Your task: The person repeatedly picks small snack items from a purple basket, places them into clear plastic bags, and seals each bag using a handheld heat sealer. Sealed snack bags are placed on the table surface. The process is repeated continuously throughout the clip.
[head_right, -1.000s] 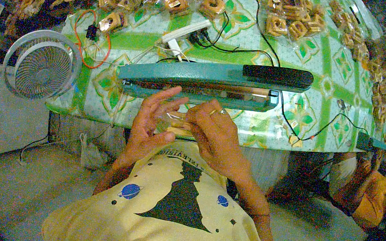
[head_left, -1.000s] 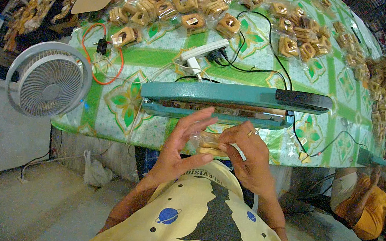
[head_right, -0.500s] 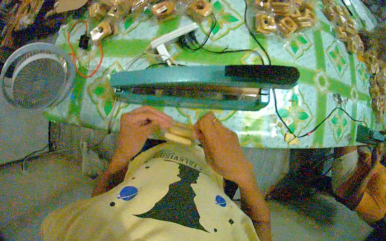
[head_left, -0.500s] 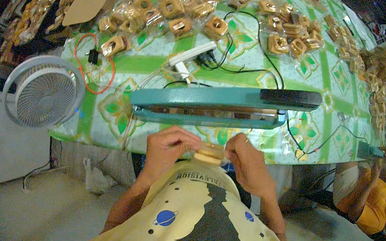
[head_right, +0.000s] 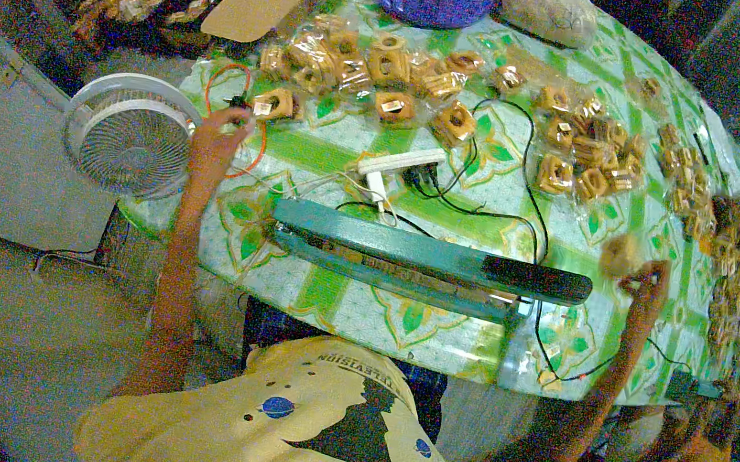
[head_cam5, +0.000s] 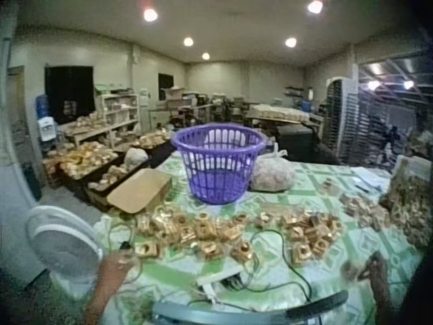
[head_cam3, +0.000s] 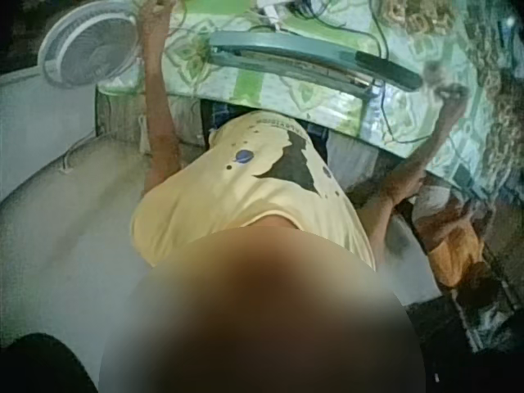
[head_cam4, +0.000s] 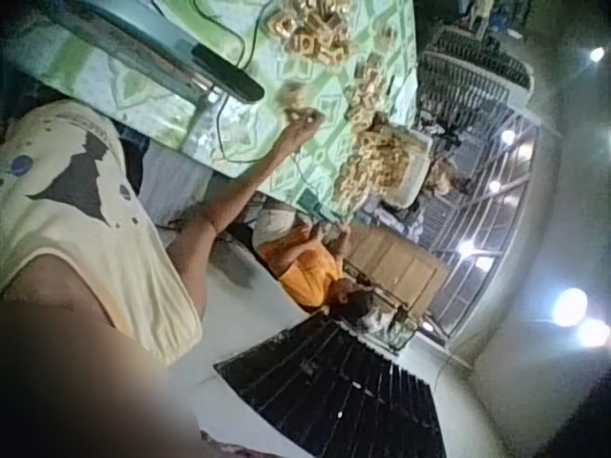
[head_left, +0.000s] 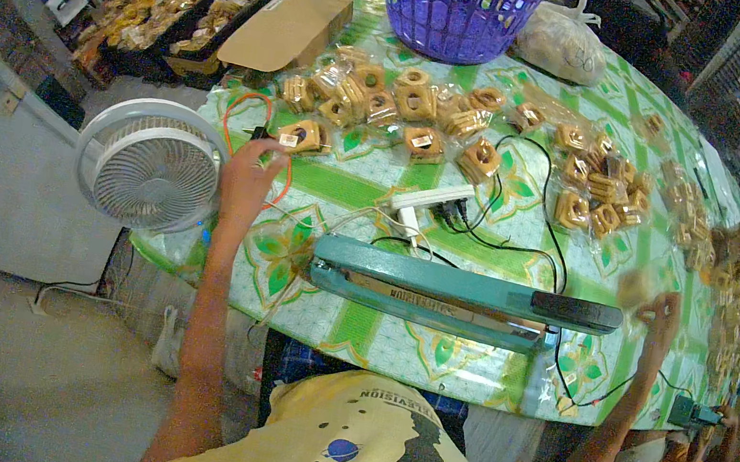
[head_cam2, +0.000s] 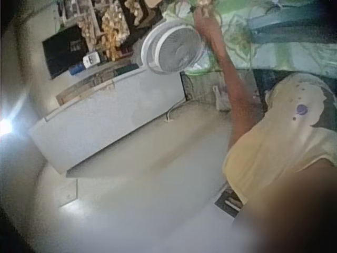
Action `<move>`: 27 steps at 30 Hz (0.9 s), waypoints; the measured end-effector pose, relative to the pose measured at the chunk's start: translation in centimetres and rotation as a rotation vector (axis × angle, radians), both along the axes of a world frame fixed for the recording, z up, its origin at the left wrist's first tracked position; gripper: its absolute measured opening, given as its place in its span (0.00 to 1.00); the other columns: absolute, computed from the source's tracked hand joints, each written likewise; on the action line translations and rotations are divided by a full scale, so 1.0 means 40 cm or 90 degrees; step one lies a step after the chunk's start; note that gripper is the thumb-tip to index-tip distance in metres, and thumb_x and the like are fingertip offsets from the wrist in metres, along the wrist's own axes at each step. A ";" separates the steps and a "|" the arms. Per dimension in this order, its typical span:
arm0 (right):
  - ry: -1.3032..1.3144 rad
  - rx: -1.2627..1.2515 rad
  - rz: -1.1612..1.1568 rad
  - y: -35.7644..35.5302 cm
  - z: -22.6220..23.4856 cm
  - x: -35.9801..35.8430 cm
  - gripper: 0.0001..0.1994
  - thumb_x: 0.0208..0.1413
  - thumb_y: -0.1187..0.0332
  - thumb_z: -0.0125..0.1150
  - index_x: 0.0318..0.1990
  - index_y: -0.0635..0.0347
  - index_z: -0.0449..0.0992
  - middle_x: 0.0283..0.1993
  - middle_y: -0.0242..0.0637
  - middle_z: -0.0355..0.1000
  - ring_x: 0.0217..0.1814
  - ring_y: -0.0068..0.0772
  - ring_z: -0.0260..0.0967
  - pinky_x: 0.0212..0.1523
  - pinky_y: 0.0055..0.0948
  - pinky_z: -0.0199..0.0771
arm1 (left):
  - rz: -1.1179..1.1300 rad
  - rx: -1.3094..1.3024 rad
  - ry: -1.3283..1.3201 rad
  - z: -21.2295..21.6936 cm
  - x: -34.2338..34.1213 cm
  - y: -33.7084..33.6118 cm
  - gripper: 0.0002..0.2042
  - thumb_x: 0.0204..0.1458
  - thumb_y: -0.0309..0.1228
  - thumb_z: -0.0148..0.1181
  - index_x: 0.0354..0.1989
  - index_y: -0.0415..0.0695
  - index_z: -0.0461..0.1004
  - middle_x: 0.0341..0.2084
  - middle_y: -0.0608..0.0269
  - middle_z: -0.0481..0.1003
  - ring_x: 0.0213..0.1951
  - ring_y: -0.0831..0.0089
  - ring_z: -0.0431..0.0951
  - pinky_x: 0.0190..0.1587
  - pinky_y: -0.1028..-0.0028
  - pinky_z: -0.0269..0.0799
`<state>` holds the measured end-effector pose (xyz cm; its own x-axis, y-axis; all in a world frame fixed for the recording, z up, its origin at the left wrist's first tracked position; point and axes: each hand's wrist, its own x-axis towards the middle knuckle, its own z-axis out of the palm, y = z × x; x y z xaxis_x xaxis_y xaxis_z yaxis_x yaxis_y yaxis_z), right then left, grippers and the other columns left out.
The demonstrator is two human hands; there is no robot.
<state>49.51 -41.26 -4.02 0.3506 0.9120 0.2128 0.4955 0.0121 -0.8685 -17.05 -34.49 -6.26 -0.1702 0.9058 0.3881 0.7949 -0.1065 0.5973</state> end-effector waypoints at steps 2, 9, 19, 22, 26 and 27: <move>0.081 0.110 -0.048 0.062 0.006 -0.030 0.13 0.63 0.58 0.53 0.43 0.59 0.67 0.36 0.32 0.66 0.36 0.26 0.71 0.34 0.28 0.77 | -0.047 0.017 0.224 -0.064 -0.027 0.082 0.29 0.42 0.30 0.70 0.56 0.42 0.68 0.52 0.51 0.71 0.55 0.55 0.70 0.56 0.64 0.67; 0.097 0.113 0.001 0.027 0.087 -0.254 0.09 0.61 0.65 0.57 0.39 0.61 0.71 0.34 0.32 0.69 0.32 0.24 0.71 0.31 0.24 0.75 | -0.098 -0.207 0.247 -0.181 -0.076 0.309 0.40 0.37 0.35 0.73 0.63 0.46 0.62 0.56 0.51 0.69 0.57 0.56 0.70 0.57 0.63 0.67; 0.107 0.162 0.043 -0.168 0.206 -0.503 0.04 0.57 0.73 0.59 0.36 0.63 0.73 0.32 0.33 0.70 0.29 0.24 0.70 0.32 0.25 0.73 | -0.291 -0.314 -1.018 -0.049 0.077 0.114 0.27 0.56 0.48 0.57 0.58 0.45 0.64 0.50 0.51 0.73 0.43 0.58 0.78 0.41 0.65 0.79; -0.148 0.229 0.141 -0.186 0.208 -0.624 0.06 0.47 0.79 0.64 0.33 0.60 0.76 0.36 0.39 0.74 0.38 0.36 0.74 0.37 0.31 0.74 | -0.433 -0.369 -1.289 0.016 0.185 -0.016 0.27 0.58 0.50 0.53 0.59 0.43 0.63 0.50 0.47 0.72 0.47 0.58 0.77 0.42 0.66 0.79; -0.212 0.255 0.355 -0.202 0.170 -0.775 0.20 0.38 0.78 0.73 0.43 0.54 0.78 0.48 0.39 0.71 0.42 0.37 0.72 0.41 0.32 0.74 | -0.348 -0.418 -1.513 0.109 0.351 -0.203 0.28 0.59 0.53 0.49 0.60 0.44 0.63 0.51 0.46 0.72 0.49 0.59 0.76 0.45 0.67 0.78; -0.253 0.267 0.391 -0.206 0.161 -0.794 0.24 0.37 0.75 0.74 0.47 0.53 0.78 0.51 0.39 0.69 0.40 0.34 0.71 0.36 0.27 0.74 | -0.364 -0.429 -1.548 0.124 0.379 -0.240 0.28 0.59 0.53 0.49 0.59 0.44 0.64 0.51 0.47 0.72 0.50 0.59 0.75 0.46 0.67 0.78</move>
<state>17.73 -49.51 2.41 -0.3540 0.7344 0.5791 0.5639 0.6616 -0.4943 -1.90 -44.10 -1.31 0.4883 0.8553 -0.1733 -0.8686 0.4955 -0.0022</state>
